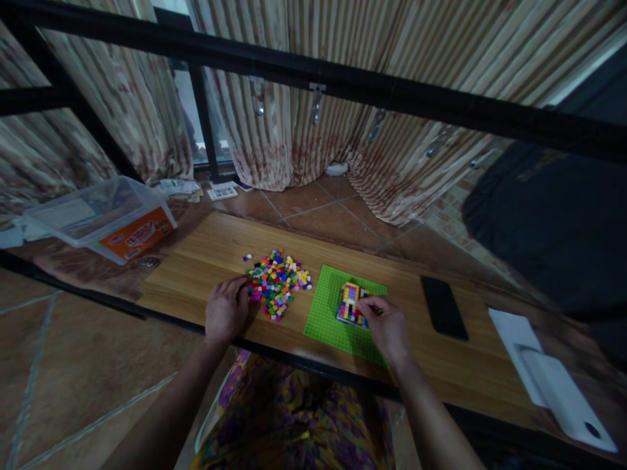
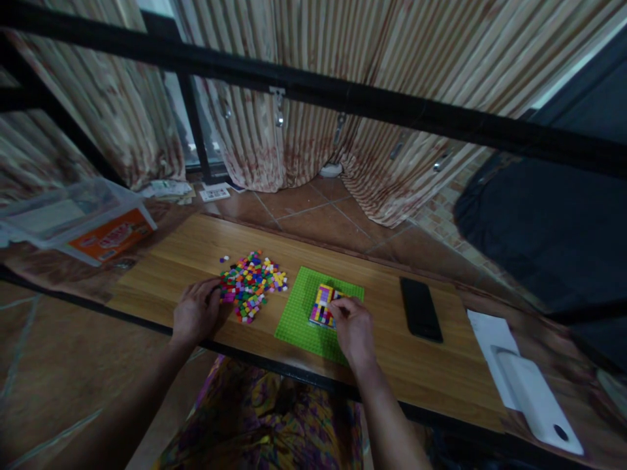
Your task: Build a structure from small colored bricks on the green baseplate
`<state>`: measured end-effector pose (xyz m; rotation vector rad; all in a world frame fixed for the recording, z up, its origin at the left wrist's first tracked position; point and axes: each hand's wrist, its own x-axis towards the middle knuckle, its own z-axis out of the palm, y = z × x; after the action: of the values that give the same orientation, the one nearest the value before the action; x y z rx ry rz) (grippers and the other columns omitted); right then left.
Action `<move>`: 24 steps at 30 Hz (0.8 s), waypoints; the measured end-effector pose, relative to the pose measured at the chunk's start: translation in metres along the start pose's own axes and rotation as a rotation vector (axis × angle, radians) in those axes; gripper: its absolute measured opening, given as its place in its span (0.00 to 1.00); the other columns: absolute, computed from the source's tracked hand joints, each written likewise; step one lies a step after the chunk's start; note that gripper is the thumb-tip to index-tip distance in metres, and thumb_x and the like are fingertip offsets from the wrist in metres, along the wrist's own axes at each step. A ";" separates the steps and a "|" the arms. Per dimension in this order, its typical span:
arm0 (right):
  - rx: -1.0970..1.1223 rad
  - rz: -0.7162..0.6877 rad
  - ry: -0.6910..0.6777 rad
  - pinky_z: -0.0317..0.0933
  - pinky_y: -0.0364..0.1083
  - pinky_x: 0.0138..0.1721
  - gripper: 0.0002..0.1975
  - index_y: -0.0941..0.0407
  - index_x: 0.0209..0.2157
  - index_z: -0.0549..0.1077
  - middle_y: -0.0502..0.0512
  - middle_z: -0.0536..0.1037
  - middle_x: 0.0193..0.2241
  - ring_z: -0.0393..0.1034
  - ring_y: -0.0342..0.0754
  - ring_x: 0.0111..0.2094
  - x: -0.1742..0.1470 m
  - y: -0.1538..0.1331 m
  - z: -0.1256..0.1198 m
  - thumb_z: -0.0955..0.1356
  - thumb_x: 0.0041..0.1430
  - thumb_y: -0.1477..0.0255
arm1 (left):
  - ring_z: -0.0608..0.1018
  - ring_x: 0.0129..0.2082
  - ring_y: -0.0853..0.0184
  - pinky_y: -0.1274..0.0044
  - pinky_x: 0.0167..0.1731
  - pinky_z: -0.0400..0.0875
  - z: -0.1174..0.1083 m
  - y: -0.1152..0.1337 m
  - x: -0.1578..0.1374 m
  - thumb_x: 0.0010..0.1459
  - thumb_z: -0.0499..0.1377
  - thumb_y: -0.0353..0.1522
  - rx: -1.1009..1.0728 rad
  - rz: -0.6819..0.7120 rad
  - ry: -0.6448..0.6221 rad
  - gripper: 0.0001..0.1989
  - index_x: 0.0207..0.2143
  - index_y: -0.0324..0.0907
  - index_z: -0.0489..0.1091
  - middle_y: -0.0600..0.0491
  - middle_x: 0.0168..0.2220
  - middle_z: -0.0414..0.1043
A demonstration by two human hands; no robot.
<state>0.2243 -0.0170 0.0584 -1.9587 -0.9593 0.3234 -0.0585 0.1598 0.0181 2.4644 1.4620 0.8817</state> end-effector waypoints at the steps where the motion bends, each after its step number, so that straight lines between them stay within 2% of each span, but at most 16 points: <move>1: 0.000 -0.009 0.001 0.62 0.46 0.35 0.13 0.54 0.25 0.77 0.53 0.77 0.28 0.70 0.48 0.30 0.000 0.001 0.001 0.67 0.52 0.59 | 0.74 0.46 0.57 0.67 0.50 0.67 0.000 0.000 0.000 0.63 0.48 0.36 -0.001 0.005 0.003 0.17 0.44 0.39 0.72 0.46 0.45 0.76; 5: 0.024 -0.028 -0.028 0.62 0.47 0.37 0.14 0.54 0.25 0.77 0.54 0.77 0.29 0.71 0.49 0.32 0.001 0.006 0.001 0.67 0.52 0.58 | 0.74 0.45 0.57 0.67 0.49 0.68 0.001 -0.001 0.000 0.63 0.48 0.36 -0.008 0.011 0.009 0.17 0.44 0.40 0.72 0.46 0.44 0.76; 9: 0.097 0.013 -0.040 0.64 0.48 0.38 0.17 0.55 0.29 0.78 0.56 0.79 0.32 0.73 0.50 0.33 0.002 0.006 -0.005 0.68 0.52 0.56 | 0.74 0.46 0.57 0.67 0.49 0.68 0.000 -0.001 0.000 0.63 0.48 0.35 -0.032 0.002 0.015 0.16 0.44 0.40 0.73 0.46 0.45 0.76; 14: 0.161 0.090 0.196 0.64 0.50 0.39 0.21 0.58 0.33 0.78 0.60 0.81 0.34 0.73 0.53 0.37 -0.012 0.014 -0.014 0.66 0.54 0.54 | 0.74 0.46 0.57 0.66 0.49 0.68 -0.001 0.001 0.000 0.63 0.48 0.35 -0.057 -0.006 0.019 0.17 0.44 0.39 0.73 0.46 0.44 0.76; 18: 0.184 0.113 0.283 0.64 0.50 0.40 0.22 0.60 0.35 0.77 0.62 0.80 0.35 0.73 0.54 0.37 -0.029 0.018 -0.016 0.67 0.54 0.55 | 0.74 0.46 0.57 0.66 0.49 0.68 -0.002 0.002 0.000 0.63 0.48 0.35 -0.059 -0.010 0.019 0.16 0.45 0.39 0.73 0.46 0.44 0.76; 21: 0.158 0.062 0.259 0.64 0.50 0.41 0.20 0.59 0.35 0.77 0.61 0.80 0.36 0.73 0.53 0.39 -0.041 0.005 -0.009 0.66 0.57 0.56 | 0.74 0.46 0.57 0.67 0.49 0.68 -0.001 0.001 0.000 0.63 0.48 0.35 -0.059 -0.007 0.027 0.16 0.44 0.40 0.72 0.46 0.44 0.76; 24: 0.136 -0.032 0.109 0.64 0.49 0.44 0.18 0.56 0.36 0.77 0.58 0.79 0.38 0.72 0.51 0.41 -0.055 -0.013 0.008 0.64 0.60 0.58 | 0.74 0.46 0.58 0.67 0.49 0.68 -0.001 0.001 -0.001 0.63 0.49 0.34 -0.068 -0.006 0.026 0.15 0.43 0.40 0.72 0.47 0.44 0.76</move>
<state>0.1766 -0.0480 0.0569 -1.8168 -0.8747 0.2541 -0.0583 0.1580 0.0186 2.4077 1.4221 0.9496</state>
